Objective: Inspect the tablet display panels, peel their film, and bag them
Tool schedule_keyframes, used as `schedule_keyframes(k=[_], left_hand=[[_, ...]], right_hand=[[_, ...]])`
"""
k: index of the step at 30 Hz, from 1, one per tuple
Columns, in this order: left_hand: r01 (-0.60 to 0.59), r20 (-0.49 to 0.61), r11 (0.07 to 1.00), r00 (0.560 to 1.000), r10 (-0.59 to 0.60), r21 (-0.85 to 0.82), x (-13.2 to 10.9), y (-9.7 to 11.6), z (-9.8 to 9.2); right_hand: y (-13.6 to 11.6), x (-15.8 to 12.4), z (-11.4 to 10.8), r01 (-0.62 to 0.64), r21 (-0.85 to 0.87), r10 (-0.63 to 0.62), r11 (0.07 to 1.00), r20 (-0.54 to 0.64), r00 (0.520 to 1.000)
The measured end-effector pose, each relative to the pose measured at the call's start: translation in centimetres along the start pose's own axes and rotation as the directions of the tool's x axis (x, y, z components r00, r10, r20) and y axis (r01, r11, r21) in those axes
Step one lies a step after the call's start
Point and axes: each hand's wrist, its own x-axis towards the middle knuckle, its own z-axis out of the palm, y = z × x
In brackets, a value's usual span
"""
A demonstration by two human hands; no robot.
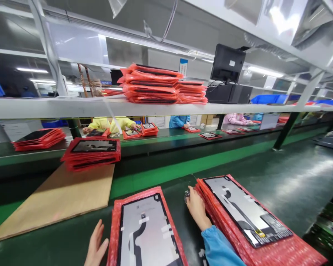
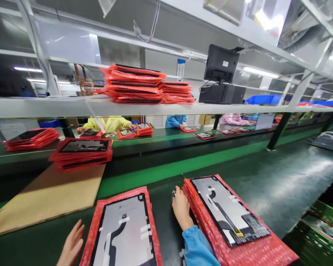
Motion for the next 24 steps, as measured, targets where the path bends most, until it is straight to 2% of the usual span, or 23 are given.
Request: schedule_keyframes(k=[2, 3, 5, 7, 9, 10, 12, 15, 17, 18, 19, 21, 22, 24], left_hand=[[-0.145, -0.032, 0.988, 0.989, 0.147, 0.046, 0.4, 2.5, 0.5], [-0.238, -0.006, 0.969, 0.971, 0.238, 0.065, 0.3, 4.0, 1.1], [-0.395, 0.132, 0.916, 0.914, 0.384, 0.072, -0.6, 6.8, 3.0], [-0.448, 0.322, 0.892, 0.854, 0.409, 0.054, -1.9, 9.1, 5.4], [-0.515, 0.458, 0.856, 0.772, 0.44, 0.046, -3.3, 10.4, 7.6], [-0.542, 0.494, 0.839, 0.744, 0.451, 0.051, -3.8, 10.8, 8.4], [-0.581, 0.523, 0.809, 0.718, 0.46, 0.086, -4.5, 11.0, 9.1], [-0.609, 0.464, 0.766, 0.75, 0.472, 0.206, -4.4, 10.8, 7.6], [-0.582, 0.361, 0.749, 0.804, 0.472, 0.317, -3.8, 10.5, 5.2], [-0.547, 0.299, 0.749, 0.835, 0.461, 0.372, -3.4, 10.1, 3.7], [-0.497, 0.25, 0.757, 0.868, 0.429, 0.424, -2.9, 9.7, 2.2], [-0.368, 0.187, 0.772, 0.93, 0.318, 0.518, -1.9, 8.5, -0.5], [-0.275, 0.163, 0.794, 0.962, 0.221, 0.543, -1.5, 7.7, -1.6], [-0.168, 0.235, 0.84, 0.971, 0.05, 0.515, -0.7, 6.3, -3.0]], right_hand=[[-1.4, -0.8, -1.4, 0.022, -0.002, -0.022, 1.0, -0.006, 1.0], [-2.4, -1.5, -2.3, 0.047, 0.01, -0.047, 0.999, -0.014, 0.999], [-5.0, -3.7, -4.4, 0.124, 0.066, -0.122, 0.99, -0.025, 0.992], [-7.8, -6.5, -6.0, 0.237, 0.232, -0.25, 0.943, 0.028, 0.968], [-10.2, -9.6, -6.6, 0.287, 0.391, -0.372, 0.875, 0.161, 0.914], [-10.9, -10.9, -6.5, 0.285, 0.442, -0.424, 0.851, 0.256, 0.869], [-11.5, -12.6, -6.1, 0.306, 0.446, -0.456, 0.841, 0.28, 0.845], [-9.8, -12.1, -5.3, 0.374, 0.284, -0.434, 0.883, 0.192, 0.88], [-7.6, -10.1, -4.6, 0.383, 0.073, -0.39, 0.921, 0.138, 0.911], [-6.3, -8.8, -4.2, 0.344, -0.089, -0.333, 0.935, 0.115, 0.936], [-5.1, -7.6, -3.7, 0.3, -0.148, -0.286, 0.942, 0.112, 0.952], [-2.9, -5.6, -2.4, 0.246, -0.211, -0.225, 0.946, 0.12, 0.967], [-1.9, -4.8, -1.8, 0.232, -0.234, -0.205, 0.944, 0.133, 0.97], [-0.5, -4.0, -0.4, 0.217, -0.267, -0.18, 0.939, 0.154, 0.971]])
